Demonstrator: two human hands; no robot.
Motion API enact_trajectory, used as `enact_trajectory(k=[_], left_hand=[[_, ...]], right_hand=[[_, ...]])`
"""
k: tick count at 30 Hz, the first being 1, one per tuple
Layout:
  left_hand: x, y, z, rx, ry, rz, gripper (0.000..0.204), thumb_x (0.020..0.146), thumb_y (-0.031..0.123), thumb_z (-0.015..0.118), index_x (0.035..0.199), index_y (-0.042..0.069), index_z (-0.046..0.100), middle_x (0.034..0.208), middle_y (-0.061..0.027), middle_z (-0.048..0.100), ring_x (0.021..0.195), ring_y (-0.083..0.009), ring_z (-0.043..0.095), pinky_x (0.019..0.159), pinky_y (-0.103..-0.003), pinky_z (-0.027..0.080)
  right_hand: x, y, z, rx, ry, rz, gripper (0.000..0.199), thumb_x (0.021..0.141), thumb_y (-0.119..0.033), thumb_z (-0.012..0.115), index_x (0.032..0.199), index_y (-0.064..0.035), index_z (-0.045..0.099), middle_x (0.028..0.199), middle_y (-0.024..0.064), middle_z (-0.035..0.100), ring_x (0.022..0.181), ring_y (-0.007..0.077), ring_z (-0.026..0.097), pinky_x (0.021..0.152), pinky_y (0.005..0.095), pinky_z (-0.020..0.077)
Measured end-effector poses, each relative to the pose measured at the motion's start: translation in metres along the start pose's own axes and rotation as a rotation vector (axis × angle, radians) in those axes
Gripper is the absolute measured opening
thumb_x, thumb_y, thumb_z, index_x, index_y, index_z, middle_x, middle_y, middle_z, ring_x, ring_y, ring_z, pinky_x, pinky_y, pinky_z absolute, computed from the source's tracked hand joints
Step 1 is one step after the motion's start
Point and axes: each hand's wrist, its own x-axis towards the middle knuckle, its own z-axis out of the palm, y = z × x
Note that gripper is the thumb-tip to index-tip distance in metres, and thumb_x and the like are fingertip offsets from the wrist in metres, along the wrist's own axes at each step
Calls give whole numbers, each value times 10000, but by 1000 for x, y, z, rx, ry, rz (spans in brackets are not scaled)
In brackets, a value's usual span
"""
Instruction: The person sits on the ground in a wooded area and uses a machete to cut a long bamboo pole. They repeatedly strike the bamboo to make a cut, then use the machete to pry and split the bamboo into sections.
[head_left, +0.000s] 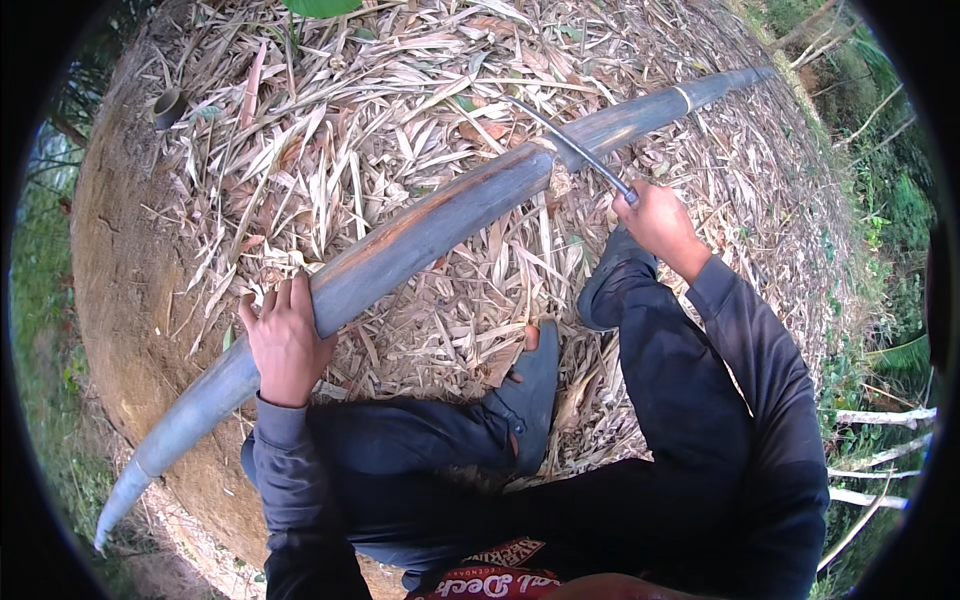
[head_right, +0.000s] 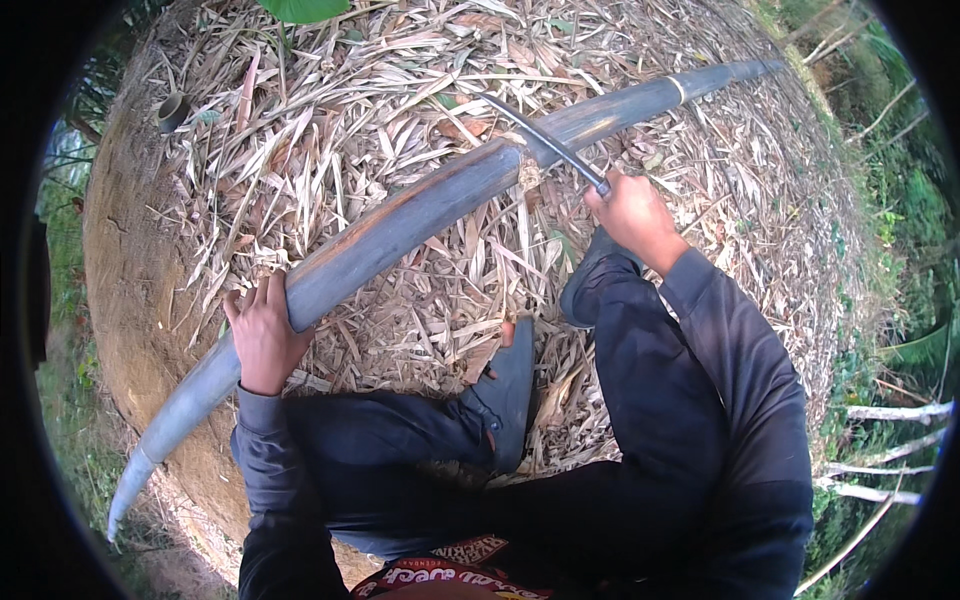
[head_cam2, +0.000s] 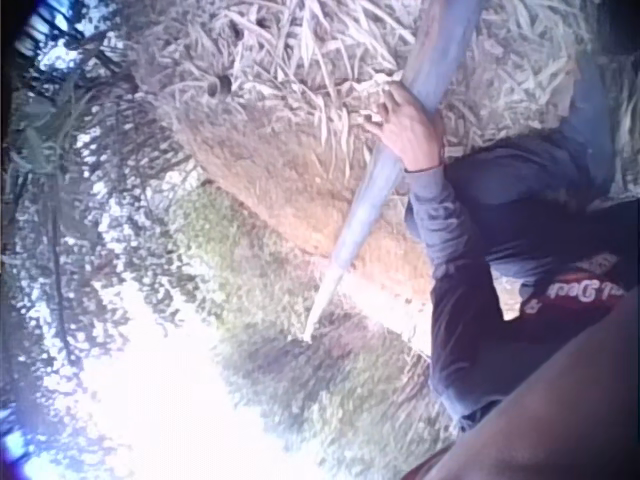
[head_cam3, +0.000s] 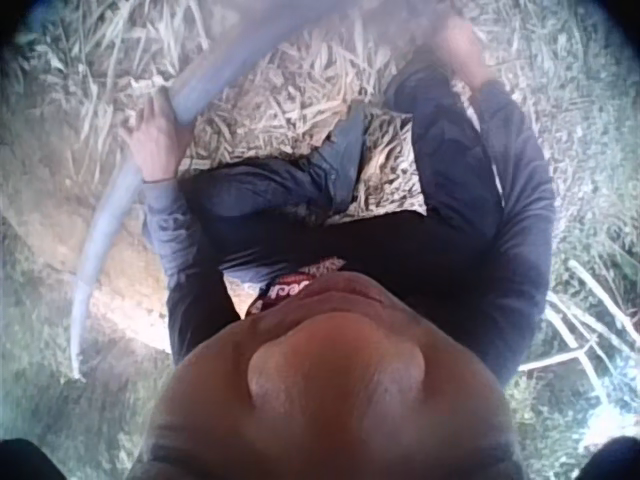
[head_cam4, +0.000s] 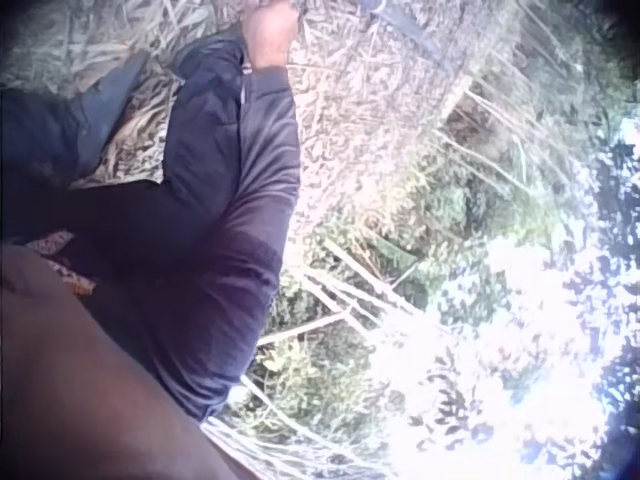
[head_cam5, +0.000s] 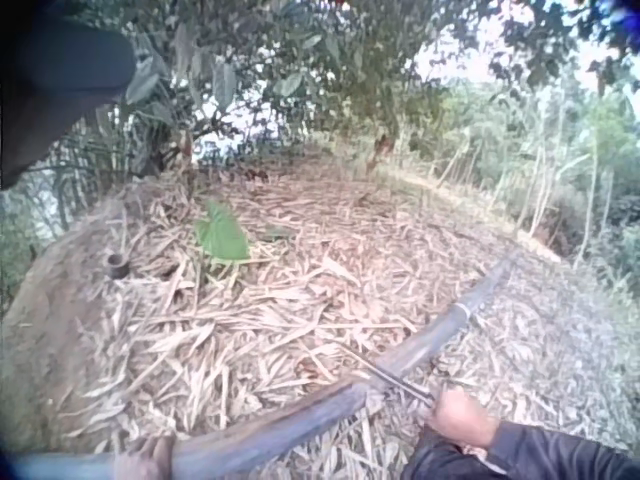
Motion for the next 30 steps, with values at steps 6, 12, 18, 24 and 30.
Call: enact_trajectory(k=[6,12,18,24,30], left_hand=[[0,-6,0,-23,21,29,849,591,215,903,1337,26,542,1163,-140,682,1077,-320,669,1119,-556,342],[5,-13,-1,-47,61,66,808,611,190,882,1319,18,532,1096,-148,694,1021,-336,691,1087,-567,368],[4,-4,-4,-31,1,55,808,600,189,893,1305,19,535,1076,-140,701,988,-325,708,1083,-575,369],[16,-3,-5,-35,23,84,707,623,221,883,1234,50,570,1015,-130,713,925,-310,719,1026,-551,406],[11,-42,-21,-204,-152,11,589,617,235,866,1111,64,595,902,-106,722,849,-322,727,988,-567,439]], right_hand=[[-18,-10,-12,-69,-108,-110,305,871,-343,711,898,-39,698,707,221,679,728,437,697,711,509,569],[-31,-43,-23,-175,-168,-339,322,895,-362,675,938,-43,688,730,239,684,745,451,694,719,527,560],[2,16,-18,-108,1,-81,300,889,-351,681,869,-51,696,737,243,687,750,445,698,719,521,560],[-20,14,7,-88,-2,-306,278,832,-323,746,923,-64,701,696,213,678,690,424,692,680,503,566],[-27,-42,2,-56,68,-376,240,917,-270,695,910,-32,664,611,198,616,597,419,651,576,509,505]])
